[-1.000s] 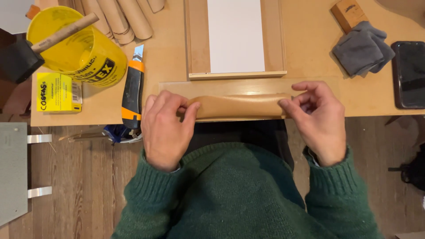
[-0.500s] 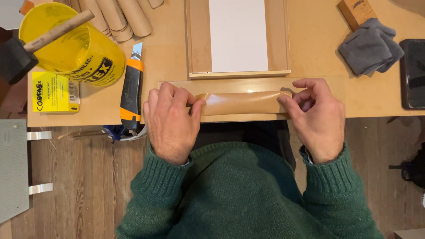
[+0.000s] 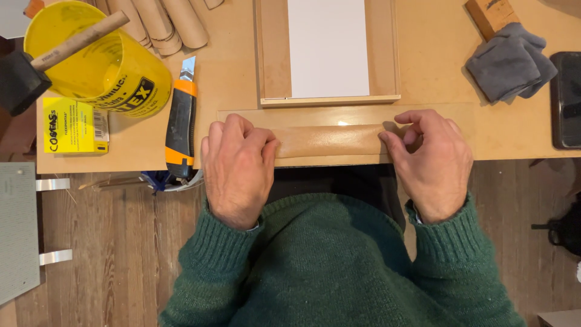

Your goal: Applying adhesive strips and kraft paper to seal the back of a picture frame.

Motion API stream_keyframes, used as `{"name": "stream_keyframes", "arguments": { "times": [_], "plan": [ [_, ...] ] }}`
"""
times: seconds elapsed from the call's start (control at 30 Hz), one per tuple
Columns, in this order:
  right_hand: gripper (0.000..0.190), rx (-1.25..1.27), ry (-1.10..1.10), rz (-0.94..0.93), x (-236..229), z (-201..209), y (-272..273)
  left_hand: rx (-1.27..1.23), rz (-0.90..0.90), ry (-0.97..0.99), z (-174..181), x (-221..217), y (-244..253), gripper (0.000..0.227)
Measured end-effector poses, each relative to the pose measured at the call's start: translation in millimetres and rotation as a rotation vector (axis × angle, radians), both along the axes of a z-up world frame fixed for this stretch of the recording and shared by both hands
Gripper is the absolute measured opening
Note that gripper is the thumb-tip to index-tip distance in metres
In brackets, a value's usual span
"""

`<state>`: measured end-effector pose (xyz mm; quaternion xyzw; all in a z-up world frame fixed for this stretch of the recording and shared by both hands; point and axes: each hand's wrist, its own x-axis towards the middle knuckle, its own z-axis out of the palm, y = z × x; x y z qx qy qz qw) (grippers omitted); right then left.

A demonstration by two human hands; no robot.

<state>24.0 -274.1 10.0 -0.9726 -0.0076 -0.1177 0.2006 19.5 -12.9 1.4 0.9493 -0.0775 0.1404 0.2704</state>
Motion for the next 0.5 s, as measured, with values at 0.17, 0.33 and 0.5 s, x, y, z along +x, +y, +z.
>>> {"name": "stream_keyframes", "arguments": {
  "times": [0.17, 0.33, 0.5],
  "plan": [
    [0.025, 0.075, -0.060, 0.053, -3.5, 4.4, -0.5, -0.092, -0.011, -0.071, 1.5, -3.7, 3.6, 0.011],
    [0.022, 0.122, -0.075, 0.075, -7.0, 12.2, -8.6, -0.175, -0.005, -0.128, 6.6, -12.0, 13.8, 0.012],
    [0.018, 0.165, -0.105, 0.113, 0.6, 37.8, 1.3, -0.225, -0.001, -0.166, 2.8, -18.8, 26.7, 0.015]
  ]
}}
